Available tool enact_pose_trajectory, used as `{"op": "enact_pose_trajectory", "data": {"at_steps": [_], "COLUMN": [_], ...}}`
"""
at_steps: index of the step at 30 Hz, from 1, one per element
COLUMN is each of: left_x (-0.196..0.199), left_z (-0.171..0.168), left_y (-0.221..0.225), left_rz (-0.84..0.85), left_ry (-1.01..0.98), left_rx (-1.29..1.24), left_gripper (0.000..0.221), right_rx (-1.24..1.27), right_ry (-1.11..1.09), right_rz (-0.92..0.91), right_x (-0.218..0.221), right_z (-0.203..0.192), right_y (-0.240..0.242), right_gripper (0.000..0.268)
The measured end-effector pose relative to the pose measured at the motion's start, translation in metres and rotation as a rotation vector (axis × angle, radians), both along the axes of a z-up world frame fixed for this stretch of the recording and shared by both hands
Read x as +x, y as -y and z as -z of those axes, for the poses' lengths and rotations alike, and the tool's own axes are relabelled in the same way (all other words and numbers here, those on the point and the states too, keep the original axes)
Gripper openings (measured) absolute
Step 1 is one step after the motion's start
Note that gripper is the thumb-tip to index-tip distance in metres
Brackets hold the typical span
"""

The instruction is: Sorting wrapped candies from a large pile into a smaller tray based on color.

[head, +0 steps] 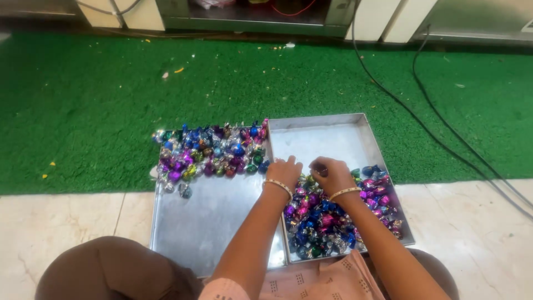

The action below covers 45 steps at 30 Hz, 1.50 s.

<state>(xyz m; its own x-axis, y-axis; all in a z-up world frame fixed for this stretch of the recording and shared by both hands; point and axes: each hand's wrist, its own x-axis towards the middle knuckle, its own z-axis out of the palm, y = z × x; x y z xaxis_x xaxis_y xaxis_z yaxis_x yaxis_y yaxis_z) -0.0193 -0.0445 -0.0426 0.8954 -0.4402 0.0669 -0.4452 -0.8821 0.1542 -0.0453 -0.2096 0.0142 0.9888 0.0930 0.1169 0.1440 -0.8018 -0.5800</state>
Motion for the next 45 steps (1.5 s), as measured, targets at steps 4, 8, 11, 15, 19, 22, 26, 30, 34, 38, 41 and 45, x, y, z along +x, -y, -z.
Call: {"op": "enact_pose_trajectory", "data": {"at_steps": [4,8,11,15,19,22,26,30,34,38,41,45], "left_x": [0.0,0.0,0.002,0.004,0.006,0.014,0.016,0.014,0.014,0.004,-0.001,-0.005], "left_z": [0.011,-0.003,-0.006,0.0,-0.02,-0.015,-0.012,-0.024,-0.019,-0.057,-0.078,-0.08], "left_y": [0.004,-0.003,-0.004,0.001,-0.003,-0.014,-0.025,-0.037,-0.037,-0.051,-0.062,-0.089], "left_rz": [-0.027,-0.049,-0.034,-0.027,-0.02,-0.055,-0.045,0.01,-0.016,-0.027,-0.124,-0.252], "left_ry": [0.055,-0.007,-0.028,0.027,0.08,-0.088,-0.014,-0.069,-0.065,-0.052,-0.15,-0.222], "left_rx": [0.042,0.001,-0.011,-0.039,-0.091,-0.054,-0.051,0.079,-0.035,-0.206,-0.423,-0.591], "left_gripper": [0.029,0.035,0.034,0.026,0.031,0.039,0.028,0.024,0.008,0.014,0.016,0.028], "right_rx": [0.031,-0.008,-0.038,-0.11,-0.144,-0.141,-0.113,-0.172,-0.111,-0.008,0.045,0.12], "right_ry": [-0.053,-0.052,-0.034,-0.06,-0.086,-0.12,-0.154,-0.16,-0.214,0.013,0.186,0.322], "right_rz": [-0.025,-0.04,-0.083,-0.096,-0.081,-0.041,0.038,0.059,0.095,0.154,0.198,0.207], "right_x": [-0.003,0.004,0.013,0.021,0.019,0.022,0.023,0.024,0.025,0.016,0.006,-0.003], "right_z": [0.001,0.025,0.053,0.066,0.05,0.05,0.049,0.045,0.049,0.027,-0.003,-0.015], "right_y": [-0.005,-0.007,-0.003,0.003,0.0,-0.005,-0.012,-0.019,-0.014,-0.03,-0.048,-0.075], "right_gripper": [0.025,0.034,0.038,0.04,0.038,0.031,0.03,0.033,0.031,0.023,0.024,0.028]}}
